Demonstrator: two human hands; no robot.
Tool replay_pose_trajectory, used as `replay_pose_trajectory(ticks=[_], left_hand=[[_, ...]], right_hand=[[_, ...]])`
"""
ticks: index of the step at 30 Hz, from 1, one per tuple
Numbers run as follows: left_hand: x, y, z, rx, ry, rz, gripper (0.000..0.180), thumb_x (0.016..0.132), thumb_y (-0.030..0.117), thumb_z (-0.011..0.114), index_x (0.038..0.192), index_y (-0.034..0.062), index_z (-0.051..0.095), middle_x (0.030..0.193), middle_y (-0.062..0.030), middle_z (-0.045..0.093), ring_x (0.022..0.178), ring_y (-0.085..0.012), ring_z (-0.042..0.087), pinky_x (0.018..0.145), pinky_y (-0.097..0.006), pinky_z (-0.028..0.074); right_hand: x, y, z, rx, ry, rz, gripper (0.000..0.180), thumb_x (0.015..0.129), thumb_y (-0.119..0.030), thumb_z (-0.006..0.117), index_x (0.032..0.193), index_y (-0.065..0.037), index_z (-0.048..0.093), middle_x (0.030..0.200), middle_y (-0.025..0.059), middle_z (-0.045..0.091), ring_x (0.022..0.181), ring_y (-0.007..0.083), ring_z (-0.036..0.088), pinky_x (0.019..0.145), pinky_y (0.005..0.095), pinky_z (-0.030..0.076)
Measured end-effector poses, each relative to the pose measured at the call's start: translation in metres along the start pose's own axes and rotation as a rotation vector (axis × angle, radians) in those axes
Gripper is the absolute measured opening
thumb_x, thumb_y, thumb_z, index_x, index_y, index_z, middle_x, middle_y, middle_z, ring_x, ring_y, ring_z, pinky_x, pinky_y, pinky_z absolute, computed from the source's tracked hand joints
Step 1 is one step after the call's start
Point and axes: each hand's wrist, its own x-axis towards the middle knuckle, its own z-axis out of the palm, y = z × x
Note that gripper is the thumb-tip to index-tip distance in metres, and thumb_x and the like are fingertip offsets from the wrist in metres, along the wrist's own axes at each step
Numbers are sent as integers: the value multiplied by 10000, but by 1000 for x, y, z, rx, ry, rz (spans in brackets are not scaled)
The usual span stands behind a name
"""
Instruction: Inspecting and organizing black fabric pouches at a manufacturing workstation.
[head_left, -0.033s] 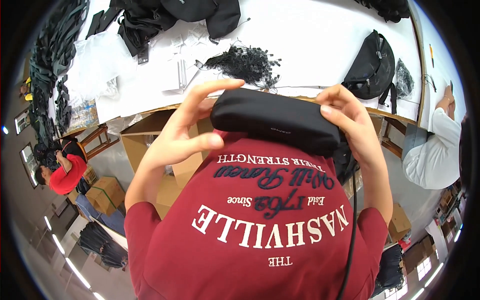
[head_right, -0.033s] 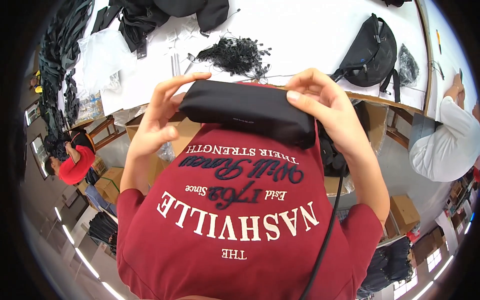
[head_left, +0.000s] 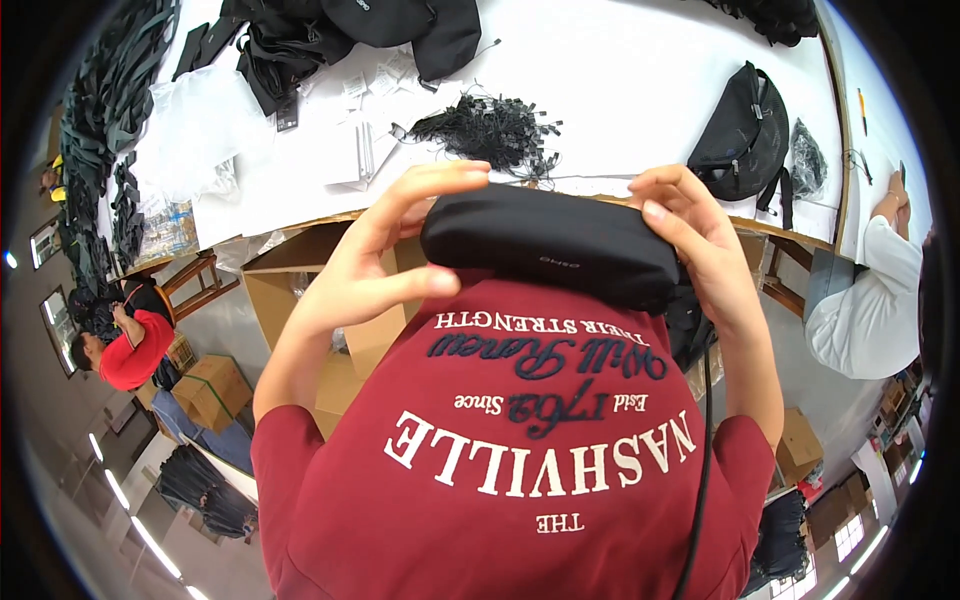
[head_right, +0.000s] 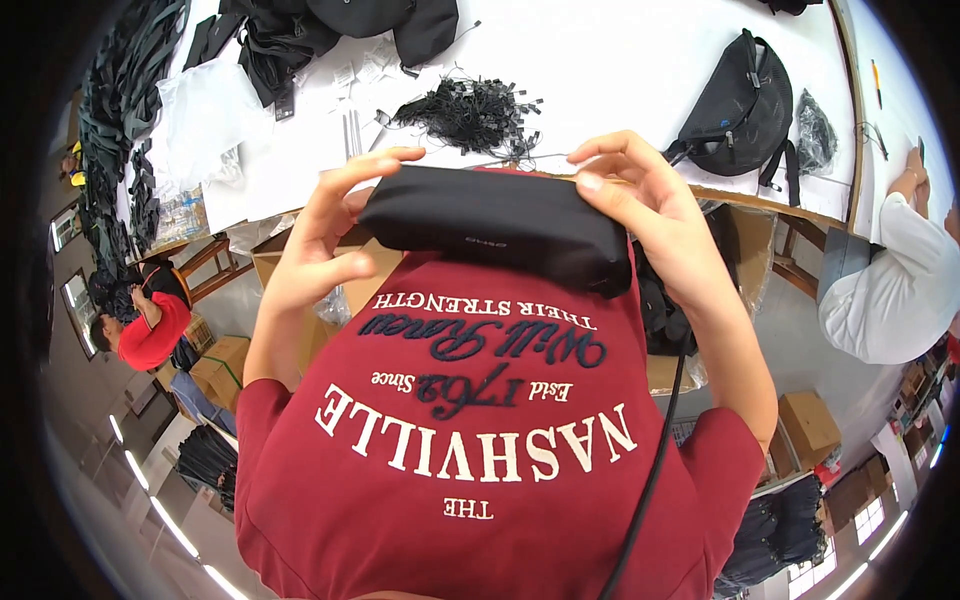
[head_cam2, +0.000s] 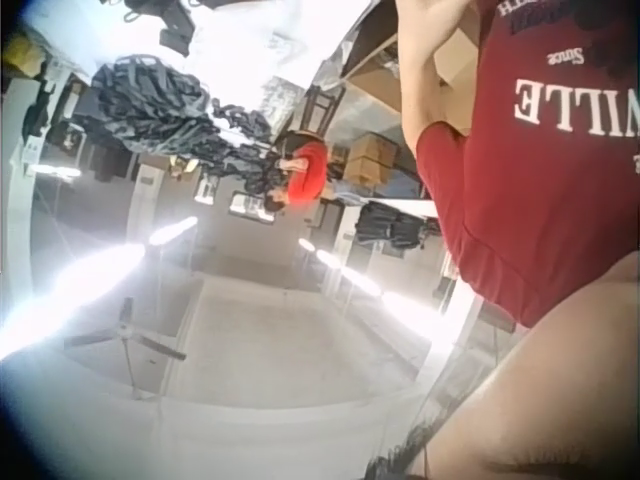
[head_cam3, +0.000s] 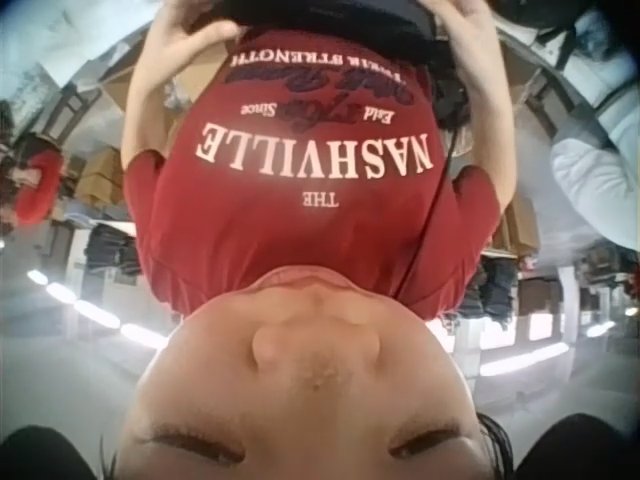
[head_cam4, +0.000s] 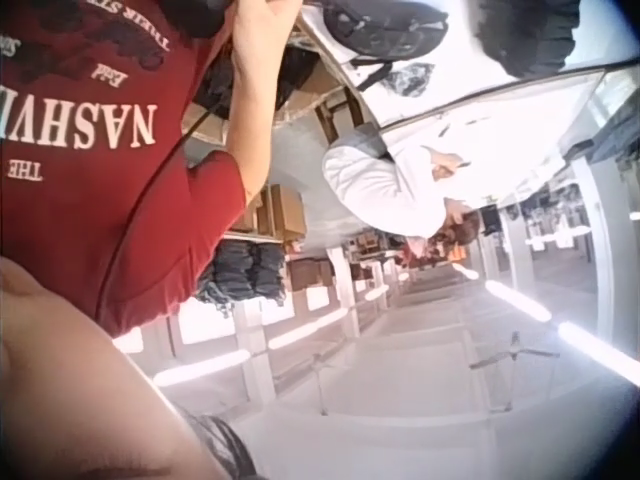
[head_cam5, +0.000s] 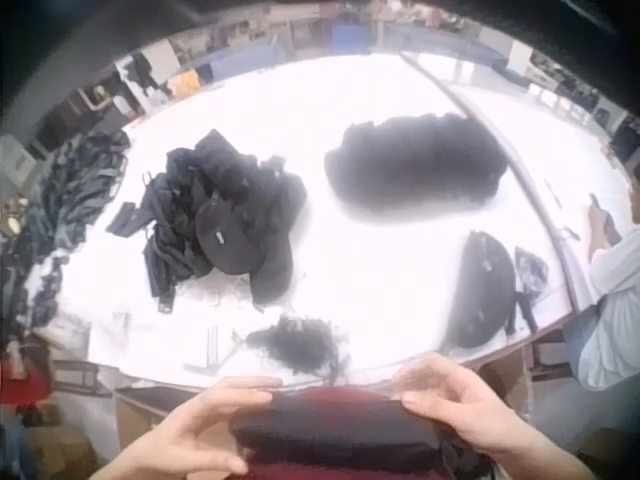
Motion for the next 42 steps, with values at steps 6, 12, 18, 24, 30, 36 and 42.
replay_pose_trajectory(ticks=[6, 12, 18, 24, 30, 36, 42], left_hand=[[12, -31, -7, 131, 62, 8, 324, 836, 42, 635, 1159, 31, 610, 1248, -94, 533, 1080, -148, 551, 885, -257, 466], [20, -56, -20, 135, 88, 78, 234, 860, 48, 610, 1089, 22, 653, 1221, -97, 560, 1014, -122, 564, 820, -226, 457], [28, -72, -27, 133, 261, -11, 228, 935, 146, 526, 1103, 33, 630, 1253, -96, 546, 902, -114, 588, 682, -224, 484], [22, -125, -93, 270, 726, 36, 228, 922, 109, 523, 1128, 31, 581, 1231, -83, 540, 803, -113, 597, 665, -225, 486], [5, -157, -136, 609, 973, 39, 275, 873, 122, 587, 1133, 38, 565, 1214, -100, 498, 1014, -213, 522, 846, -335, 448], [-22, -204, -190, 1136, 1154, -345, 755, 754, 416, 717, 1325, 20, 422, 1335, -194, 383, 1221, -377, 355, 1004, -470, 319], [-28, -216, -198, 1117, 1037, -385, 741, 780, 386, 699, 1345, -2, 417, 1236, -238, 517, 1141, -399, 458, 978, -449, 357]], right_hand=[[11, 12, -4, -260, -83, -462, 336, 809, -185, 680, 1121, -72, 623, 1110, 57, 594, 1013, 133, 570, 752, 225, 481], [21, 19, -13, -464, -44, -383, 211, 793, -46, 653, 1000, -10, 675, 1054, 92, 634, 957, 133, 582, 727, 206, 456], [45, 29, -21, -276, 27, -436, 161, 829, -97, 666, 981, -58, 700, 962, 27, 664, 789, 46, 579, 619, 163, 433], [103, 15, -40, -547, 758, -958, 192, 803, -100, 702, 994, -76, 697, 996, 42, 619, 819, 122, 594, 642, 246, 501], [183, 104, -59, -1160, 552, -766, 504, 735, -154, 730, 1210, -200, 568, 1245, 142, 461, 1054, 317, 529, 873, 403, 466], [200, 130, -53, -1094, 752, -630, 663, 753, -197, 725, 1340, -136, 424, 1276, 186, 436, 1122, 355, 482, 929, 415, 425], [206, 133, -58, -1037, 616, -539, 605, 767, -103, 662, 1327, -108, 433, 1253, 202, 441, 1123, 365, 470, 929, 432, 416]])
